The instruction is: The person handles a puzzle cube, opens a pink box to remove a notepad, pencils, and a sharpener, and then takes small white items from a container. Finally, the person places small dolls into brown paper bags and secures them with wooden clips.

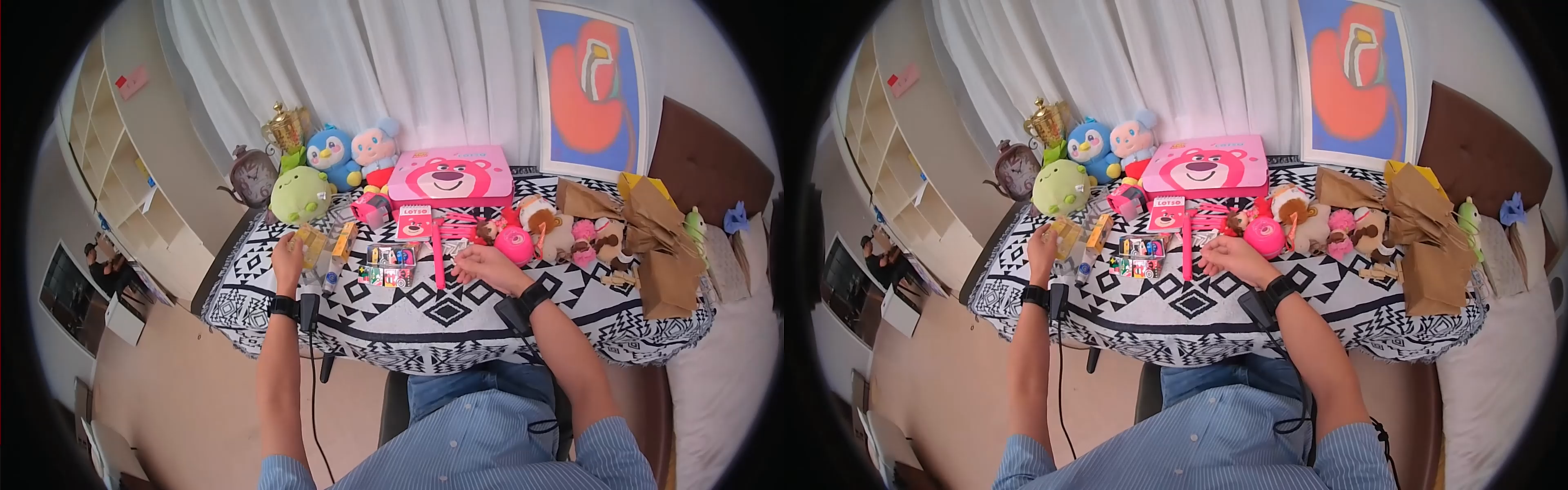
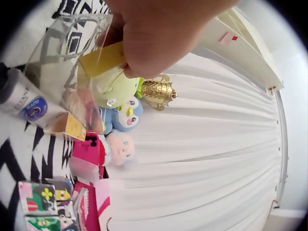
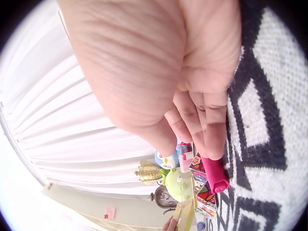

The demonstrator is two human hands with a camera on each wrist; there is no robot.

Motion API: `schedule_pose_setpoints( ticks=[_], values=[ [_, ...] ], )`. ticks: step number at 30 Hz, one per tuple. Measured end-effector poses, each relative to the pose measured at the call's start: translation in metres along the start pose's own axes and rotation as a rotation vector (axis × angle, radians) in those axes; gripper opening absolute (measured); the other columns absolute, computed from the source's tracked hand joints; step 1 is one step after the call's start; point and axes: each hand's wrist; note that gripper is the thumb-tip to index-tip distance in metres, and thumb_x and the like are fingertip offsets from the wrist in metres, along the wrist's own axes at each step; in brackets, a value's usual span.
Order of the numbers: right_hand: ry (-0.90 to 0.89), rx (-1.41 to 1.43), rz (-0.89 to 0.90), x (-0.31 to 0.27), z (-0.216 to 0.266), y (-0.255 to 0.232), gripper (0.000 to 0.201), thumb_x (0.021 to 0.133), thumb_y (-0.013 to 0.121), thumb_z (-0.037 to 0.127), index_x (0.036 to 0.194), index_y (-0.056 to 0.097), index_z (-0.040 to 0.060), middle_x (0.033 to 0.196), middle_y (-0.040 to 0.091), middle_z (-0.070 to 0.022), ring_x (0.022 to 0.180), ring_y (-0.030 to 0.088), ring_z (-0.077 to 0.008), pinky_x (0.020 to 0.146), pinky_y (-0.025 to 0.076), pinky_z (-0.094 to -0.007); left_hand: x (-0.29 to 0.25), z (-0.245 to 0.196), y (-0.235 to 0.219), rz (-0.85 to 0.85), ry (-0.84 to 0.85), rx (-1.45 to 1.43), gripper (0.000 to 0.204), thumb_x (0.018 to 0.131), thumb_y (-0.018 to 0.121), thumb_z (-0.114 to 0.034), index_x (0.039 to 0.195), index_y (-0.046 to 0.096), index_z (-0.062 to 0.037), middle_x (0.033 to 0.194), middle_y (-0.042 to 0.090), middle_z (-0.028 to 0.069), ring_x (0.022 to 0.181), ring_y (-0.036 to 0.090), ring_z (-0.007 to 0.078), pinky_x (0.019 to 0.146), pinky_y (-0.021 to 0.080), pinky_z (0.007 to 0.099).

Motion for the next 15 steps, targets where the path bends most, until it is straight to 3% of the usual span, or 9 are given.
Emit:
schedule_pose_setpoints(
  ticks=[2,4,9,10,13,14,15],
  values=[
    [0.004,-0.007,-0.009,-0.002,0.001,-0.001,0.023,0.095,0.056,0.017,0.107,0.055,-0.0025,0.095,0.065,-0.014,0.079,0.064,-0.0161,0.071,0.053,-0.0275,0.004,-0.005,0.002,0.041,0.04,0.021,0.035,0.085,0.059,-0.024,0.108,0.065,0.0011,0.097,0.067,0.0224,0.088,0.067,0.0323,0.079,0.05,0.0372],
    [0.0,-0.012,-0.004,-0.002,0.001,0.001,0.023,0.095,0.056,0.017,0.107,0.054,-0.0027,0.095,0.065,-0.0141,0.079,0.064,-0.0163,0.071,0.053,-0.0277,0.005,-0.008,0.001,0.219,-0.087,0.183,0.032,0.083,0.059,-0.024,0.103,0.067,-0.0002,0.101,0.065,0.0245,0.093,0.064,0.036,0.08,0.051,0.0407],
    [0.004,-0.024,-0.006,-0.002,0.003,0.001,0.023,0.095,0.056,0.017,0.107,0.055,-0.0028,0.094,0.065,-0.0138,0.079,0.064,-0.0162,0.071,0.053,-0.0276,0.004,0.002,0.011,0.356,-0.017,0.387,0.024,0.079,0.056,-0.017,0.091,0.068,-0.0003,0.09,0.064,0.0209,0.085,0.062,0.0397,0.076,0.051,0.0447],
    [0.01,-0.025,-0.014,-0.002,0.003,0.001,0.023,0.095,0.056,0.017,0.107,0.055,-0.0029,0.094,0.065,-0.0137,0.079,0.063,-0.0161,0.071,0.053,-0.0275,0.002,-0.002,0.01,0.352,-0.016,0.386,0.024,0.079,0.056,-0.017,0.091,0.068,-0.0003,0.09,0.064,0.0209,0.085,0.062,0.0397,0.076,0.051,0.0447],
    [0.01,-0.02,-0.008,-0.002,0.004,0.002,0.022,0.095,0.056,0.016,0.106,0.055,-0.0029,0.095,0.065,-0.014,0.079,0.063,-0.0159,0.07,0.053,-0.0273,-0.006,-0.008,0.009,0.199,0.191,0.227,0.026,0.082,0.057,-0.018,0.096,0.067,0.0004,0.093,0.063,0.021,0.092,0.061,0.0378,0.081,0.049,0.0434],
    [0.014,-0.02,-0.016,-0.002,0.004,0.002,0.022,0.095,0.056,0.016,0.107,0.055,-0.003,0.095,0.065,-0.0142,0.079,0.063,-0.0159,0.07,0.053,-0.0273,-0.005,-0.008,0.009,0.196,0.187,0.227,0.026,0.082,0.057,-0.018,0.096,0.067,0.0004,0.093,0.063,0.021,0.092,0.061,0.0378,0.081,0.049,0.0434],
    [0.015,-0.019,-0.013,-0.002,0.004,0.003,0.022,0.095,0.056,0.016,0.107,0.055,-0.003,0.095,0.065,-0.0142,0.079,0.063,-0.0159,0.07,0.053,-0.0273,-0.003,-0.009,0.009,0.311,0.214,0.202,0.032,0.085,0.054,-0.025,0.099,0.066,0.0003,0.095,0.064,0.0206,0.093,0.061,0.0379,0.081,0.048,0.044]
  ],
)
Point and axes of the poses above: each hand's wrist, its own x-axis towards the middle knuckle, its own y-axis out of the palm, z = x × y
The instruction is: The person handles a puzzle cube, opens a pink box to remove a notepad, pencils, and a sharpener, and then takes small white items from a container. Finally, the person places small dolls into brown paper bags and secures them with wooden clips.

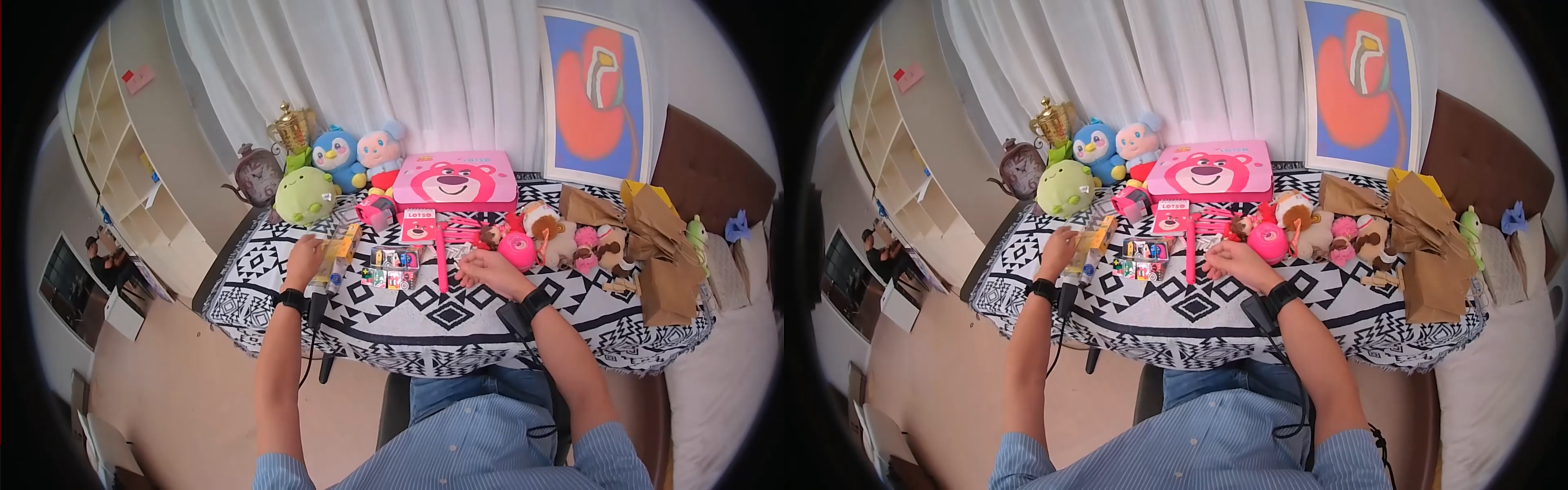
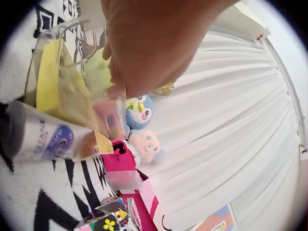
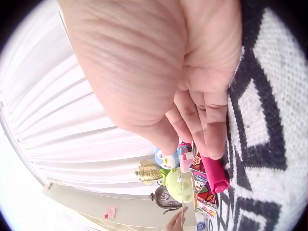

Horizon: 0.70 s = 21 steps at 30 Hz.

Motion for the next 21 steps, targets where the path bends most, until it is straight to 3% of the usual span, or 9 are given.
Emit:
schedule_pose_setpoints(
  ticks=[1,2,6,8,12,17,21],
  values=[
    [-0.005,-0.001,0.0,0.0,0.0,0.0,0.022,0.095,0.056,0.016,0.107,0.054,-0.0032,0.094,0.065,-0.0143,0.079,0.063,-0.016,0.07,0.052,-0.0273,0.002,-0.005,-0.005,0.109,0.042,-0.031,0.038,0.088,0.051,-0.032,0.102,0.066,0.0001,0.096,0.065,0.0202,0.094,0.06,0.038,0.082,0.048,0.0446],
    [-0.011,-0.003,-0.001,0.0,-0.001,0.0,0.022,0.095,0.056,0.015,0.107,0.054,-0.0034,0.094,0.065,-0.0144,0.079,0.063,-0.0162,0.07,0.052,-0.0274,0.005,-0.009,-0.014,0.392,-0.161,0.09,0.053,0.092,0.041,-0.046,0.11,0.063,-0.0019,0.101,0.066,0.0197,0.095,0.061,0.0377,0.083,0.047,0.0446],
    [-0.009,0.001,0.006,0.0,-0.001,-0.001,0.023,0.095,0.056,0.015,0.108,0.054,-0.0037,0.094,0.065,-0.0147,0.079,0.063,-0.0166,0.071,0.052,-0.0275,-0.001,-0.033,-0.024,0.471,-0.138,0.141,0.065,0.089,0.037,-0.059,0.113,0.061,-0.0026,0.103,0.066,0.0197,0.094,0.062,0.0369,0.083,0.048,0.0444],
    [-0.018,0.01,0.0,0.0,-0.002,-0.002,0.023,0.095,0.056,0.015,0.109,0.054,-0.0036,0.095,0.065,-0.0149,0.079,0.063,-0.0168,0.071,0.052,-0.0275,-0.004,-0.051,-0.039,0.59,-0.118,0.319,0.07,0.082,0.046,-0.065,0.113,0.061,-0.0029,0.1,0.067,0.0192,0.093,0.064,0.0348,0.079,0.049,0.0432],
    [-0.012,0.019,0.009,-0.002,-0.002,-0.001,0.024,0.095,0.056,0.015,0.109,0.053,-0.0036,0.095,0.065,-0.0149,0.079,0.063,-0.0167,0.071,0.051,-0.0275,-0.003,-0.03,-0.026,0.584,-0.041,0.319,0.073,0.076,0.053,-0.068,0.108,0.062,-0.003,0.095,0.068,0.018,0.09,0.065,0.0335,0.076,0.051,0.0425],
    [-0.021,0.014,0.012,0.0,-0.003,-0.003,0.024,0.095,0.055,0.016,0.109,0.053,-0.0037,0.095,0.065,-0.0148,0.079,0.063,-0.0168,0.071,0.051,-0.0276,-0.013,-0.046,-0.034,0.445,-0.115,0.322,0.056,0.08,0.058,-0.057,0.093,0.068,-0.0032,0.084,0.069,0.0162,0.082,0.066,0.0324,0.07,0.052,0.0415],
    [-0.021,0.025,0.012,-0.003,-0.004,-0.002,0.024,0.095,0.055,0.016,0.109,0.053,-0.0036,0.095,0.065,-0.0149,0.079,0.063,-0.0167,0.071,0.051,-0.0276,-0.016,-0.039,-0.032,0.453,-0.073,0.385,0.051,0.081,0.059,-0.052,0.088,0.069,-0.0025,0.082,0.068,0.0164,0.08,0.066,0.0325,0.069,0.052,0.0421]
  ],
)
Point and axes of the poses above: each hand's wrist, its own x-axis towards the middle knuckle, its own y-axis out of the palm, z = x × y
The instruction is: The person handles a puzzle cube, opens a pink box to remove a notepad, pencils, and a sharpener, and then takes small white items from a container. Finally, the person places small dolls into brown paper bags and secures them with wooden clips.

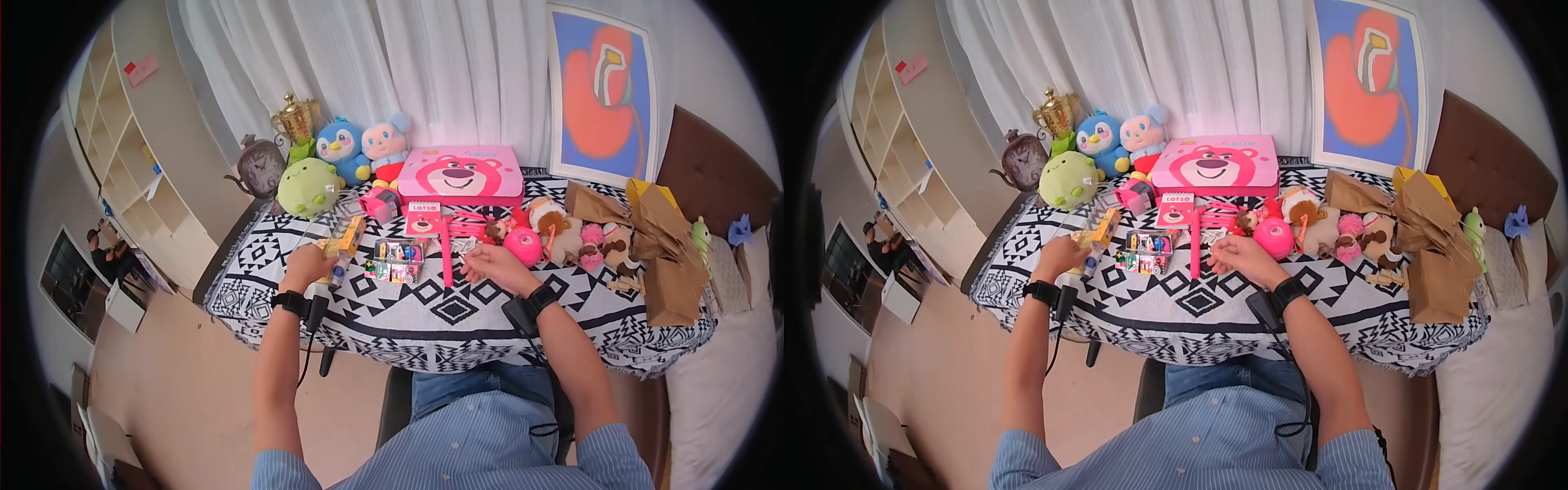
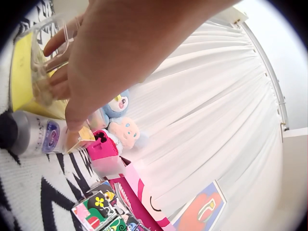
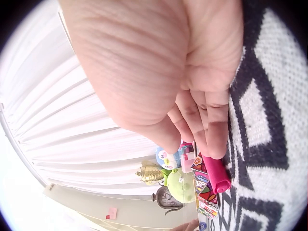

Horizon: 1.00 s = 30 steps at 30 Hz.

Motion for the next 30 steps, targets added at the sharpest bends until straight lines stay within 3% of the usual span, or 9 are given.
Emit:
schedule_pose_setpoints(
  ticks=[6,8,9,13,17,20,23,27,30],
  values=[
    [-0.001,0.005,0.003,0.002,0.0,-0.001,0.024,0.095,0.056,0.016,0.109,0.053,-0.0036,0.095,0.065,-0.015,0.078,0.063,-0.0167,0.071,0.051,-0.0277,-0.015,-0.009,-0.001,-0.026,-0.026,-0.083,0.048,0.08,0.061,-0.046,0.097,0.068,-0.0013,0.086,0.067,0.0199,0.082,0.064,0.0362,0.074,0.051,0.0438],
    [0.002,0.005,-0.002,0.003,0.002,0.0,0.024,0.095,0.056,0.016,0.108,0.053,-0.0035,0.095,0.065,-0.0149,0.078,0.063,-0.0164,0.071,0.051,-0.0273,-0.021,-0.008,0.008,-0.274,0.093,-0.24,0.052,0.078,0.069,-0.033,0.113,0.057,0.0034,0.106,0.062,0.0231,0.097,0.06,0.0378,0.084,0.049,0.0426],
    [-0.003,0.006,-0.001,0.004,0.003,0.001,0.024,0.095,0.056,0.016,0.108,0.053,-0.0035,0.095,0.065,-0.0149,0.078,0.063,-0.0164,0.071,0.051,-0.0273,-0.024,-0.011,0.013,-0.388,0.157,-0.246,0.054,0.074,0.07,-0.016,0.12,0.049,0.0051,0.119,0.054,0.0232,0.111,0.051,0.039,0.094,0.044,0.042],
    [0.017,-0.008,-0.01,0.004,0.002,0.0,0.024,0.095,0.056,0.016,0.109,0.053,-0.0034,0.095,0.065,-0.0147,0.078,0.063,-0.0161,0.071,0.052,-0.0272,-0.023,-0.034,0.02,-0.594,0.401,-0.054,0.049,0.066,0.061,-0.003,0.114,0.053,0.0036,0.112,0.055,0.018,0.112,0.049,0.0339,0.095,0.041,0.0412],
    [0.014,-0.001,-0.01,0.003,0.002,0.0,0.023,0.095,0.056,0.016,0.108,0.053,-0.0033,0.095,0.065,-0.0142,0.078,0.063,-0.0162,0.071,0.052,-0.0275,-0.023,-0.062,0.026,-0.635,0.153,0.178,0.04,0.067,0.061,-0.01,0.103,0.055,0.0052,0.11,0.056,0.0168,0.106,0.047,0.0311,0.09,0.04,0.0384],
    [-0.003,0.012,-0.002,0.002,0.002,0.0,0.024,0.095,0.056,0.016,0.108,0.053,-0.0033,0.094,0.065,-0.014,0.078,0.063,-0.0161,0.071,0.052,-0.0275,-0.018,-0.067,0.033,-0.66,0.166,0.276,0.039,0.068,0.062,-0.011,0.103,0.056,0.005,0.108,0.056,0.0165,0.102,0.05,0.0312,0.087,0.041,0.0398],
    [0.017,-0.011,-0.014,0.003,0.002,0.0,0.024,0.095,0.056,0.016,0.109,0.054,-0.0034,0.094,0.065,-0.0138,0.078,0.063,-0.0162,0.071,0.052,-0.0276,-0.01,-0.064,0.048,-0.517,0.117,0.122,0.038,0.069,0.064,-0.013,0.102,0.056,0.0039,0.105,0.056,0.0158,0.097,0.053,0.0315,0.082,0.044,0.0408],
    [0.007,-0.019,-0.015,0.003,0.002,-0.001,0.024,0.095,0.056,0.017,0.109,0.054,-0.0036,0.094,0.065,-0.0139,0.078,0.063,-0.0164,0.071,0.052,-0.0278,-0.009,-0.072,0.061,-0.618,0.084,0.174,0.037,0.068,0.066,-0.013,0.1,0.056,0.0025,0.102,0.056,0.0149,0.093,0.055,0.032,0.078,0.045,0.041],
    [-0.002,-0.007,-0.013,0.002,0.001,0.0,0.024,0.095,0.056,0.017,0.108,0.054,-0.0037,0.095,0.065,-0.0141,0.078,0.063,-0.0166,0.071,0.052,-0.0279,-0.012,-0.074,0.055,-0.472,0.019,0.019,0.038,0.071,0.067,-0.014,0.104,0.055,0.0028,0.103,0.056,0.0154,0.094,0.053,0.0324,0.08,0.045,0.0398]
  ],
)
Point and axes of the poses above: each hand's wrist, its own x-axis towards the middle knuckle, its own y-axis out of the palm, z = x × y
